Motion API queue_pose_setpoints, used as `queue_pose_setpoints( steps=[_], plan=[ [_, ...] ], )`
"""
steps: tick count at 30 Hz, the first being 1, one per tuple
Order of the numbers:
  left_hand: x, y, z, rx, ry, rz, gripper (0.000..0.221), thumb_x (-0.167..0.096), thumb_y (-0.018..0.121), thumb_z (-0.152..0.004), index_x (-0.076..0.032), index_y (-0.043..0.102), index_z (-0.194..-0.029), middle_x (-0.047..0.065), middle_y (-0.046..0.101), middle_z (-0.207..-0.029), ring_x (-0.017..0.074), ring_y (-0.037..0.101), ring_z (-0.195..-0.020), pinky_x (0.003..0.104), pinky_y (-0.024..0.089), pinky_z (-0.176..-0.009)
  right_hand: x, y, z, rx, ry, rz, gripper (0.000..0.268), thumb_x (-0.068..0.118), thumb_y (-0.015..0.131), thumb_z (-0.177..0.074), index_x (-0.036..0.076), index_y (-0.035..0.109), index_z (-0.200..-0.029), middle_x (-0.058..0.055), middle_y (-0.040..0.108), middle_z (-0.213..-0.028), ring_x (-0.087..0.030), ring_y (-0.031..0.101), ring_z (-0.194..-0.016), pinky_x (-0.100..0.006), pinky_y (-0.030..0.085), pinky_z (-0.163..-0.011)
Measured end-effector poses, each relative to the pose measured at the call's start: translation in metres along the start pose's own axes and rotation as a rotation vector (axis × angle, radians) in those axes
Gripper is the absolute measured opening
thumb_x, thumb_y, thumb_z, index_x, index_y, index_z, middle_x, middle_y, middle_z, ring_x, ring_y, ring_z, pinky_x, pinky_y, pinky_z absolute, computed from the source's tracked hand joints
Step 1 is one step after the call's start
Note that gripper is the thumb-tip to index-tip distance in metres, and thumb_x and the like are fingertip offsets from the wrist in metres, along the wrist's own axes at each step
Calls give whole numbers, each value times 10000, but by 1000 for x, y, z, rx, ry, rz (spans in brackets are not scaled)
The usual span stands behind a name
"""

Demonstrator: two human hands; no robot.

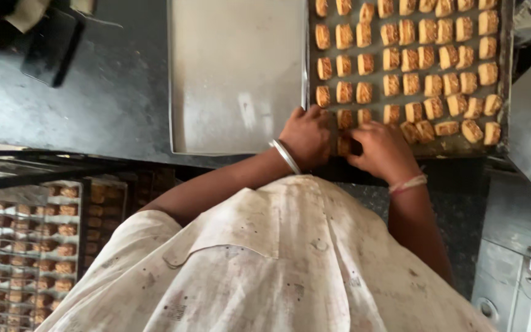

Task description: The person transfers cookies from a large baking tray to a smaller rectangular tray by hand, arranging them into rows.

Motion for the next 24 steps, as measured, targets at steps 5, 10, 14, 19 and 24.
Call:
queue_pose_setpoints(
  steps=[5,10,14,19,24],
  plan=[
    [0,1,6,-68,-88,9,171,-268,697,-757,-125,745,-840,44,674,-1029,252,566,-1026,426,465,-795,2,-6,5,-73,-70,-9,391,256,836,-682,91,766,-1030,-112,725,-971,-313,692,-938,-460,549,-819],
    [-3,3,10,-116,-125,-17,160,-265,706,-709,-124,736,-778,11,686,-1045,238,564,-1032,425,466,-789,5,-6,7,-98,-131,-50,405,247,833,-696,106,772,-1071,-113,729,-963,-319,690,-957,-464,549,-822],
    [-2,4,8,-90,-135,-12,183,-287,718,-702,-124,741,-781,20,681,-1037,242,557,-1032,418,464,-779,3,-6,8,-145,-154,-59,385,243,829,-714,96,767,-1065,-119,732,-988,-321,689,-969,-461,549,-831],
    [-3,2,11,-124,-79,90,152,-272,723,-694,-126,731,-737,33,667,-1063,252,547,-1058,419,477,-813,-6,2,9,-110,-145,-68,390,250,830,-699,88,757,-1046,-116,728,-997,-316,689,-993,-464,546,-849],
    [-3,6,7,-85,-53,94,171,-268,725,-700,-103,727,-747,64,653,-1051,266,550,-1031,423,483,-813,-10,5,10,-97,-134,-67,410,247,832,-696,92,757,-1068,-114,727,-1001,-317,687,-985,-479,537,-842]
  ],
)
Point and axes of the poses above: each hand's wrist, its own z-axis away from the middle knuckle, its own y-axis out of the palm, x = y × z, the point moved 8 cm from there along -z, towards the middle knuckle
